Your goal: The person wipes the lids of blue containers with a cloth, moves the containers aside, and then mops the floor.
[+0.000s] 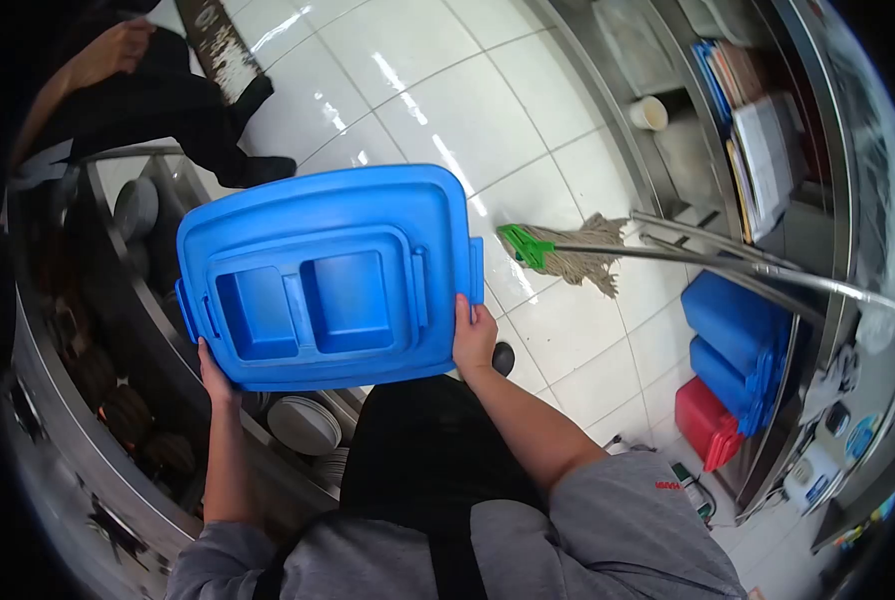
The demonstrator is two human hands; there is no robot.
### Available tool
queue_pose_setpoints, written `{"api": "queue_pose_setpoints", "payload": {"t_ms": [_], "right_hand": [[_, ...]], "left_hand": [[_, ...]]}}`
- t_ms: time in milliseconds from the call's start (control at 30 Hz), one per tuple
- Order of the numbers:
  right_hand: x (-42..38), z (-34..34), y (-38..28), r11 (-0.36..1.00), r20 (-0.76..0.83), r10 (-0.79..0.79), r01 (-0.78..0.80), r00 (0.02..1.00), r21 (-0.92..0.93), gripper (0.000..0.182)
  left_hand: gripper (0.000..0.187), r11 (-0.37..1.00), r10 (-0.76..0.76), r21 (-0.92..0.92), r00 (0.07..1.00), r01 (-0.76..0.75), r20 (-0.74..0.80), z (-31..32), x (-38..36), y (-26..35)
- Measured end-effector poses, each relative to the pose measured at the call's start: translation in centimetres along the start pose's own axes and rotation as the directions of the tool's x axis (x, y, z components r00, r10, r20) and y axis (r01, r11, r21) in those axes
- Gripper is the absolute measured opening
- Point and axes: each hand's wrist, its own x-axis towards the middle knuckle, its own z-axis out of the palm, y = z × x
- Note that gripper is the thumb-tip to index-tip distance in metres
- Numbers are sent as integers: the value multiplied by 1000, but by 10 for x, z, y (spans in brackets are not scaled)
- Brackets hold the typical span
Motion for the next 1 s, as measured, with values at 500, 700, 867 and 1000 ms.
{"api": "queue_pose_setpoints", "payload": {"t_ms": [500,700,867,1000], "right_hand": [[-108,-174,275,902,-153,279,-204,948,381,62],[-130,-251,358,838,-252,425,-273,870,472,68],[-150,-321,398,858,-380,421,-226,824,460,65],[-151,-401,445,840,-446,461,-217,767,497,62]], "left_hand": [[58,756,150,529,889,-385,433,136,-184,-66],[58,758,13,557,863,-338,505,160,-289,-136],[70,735,-157,635,851,-237,500,202,-375,-174],[77,791,-292,589,746,-163,598,194,-378,-244]]}}
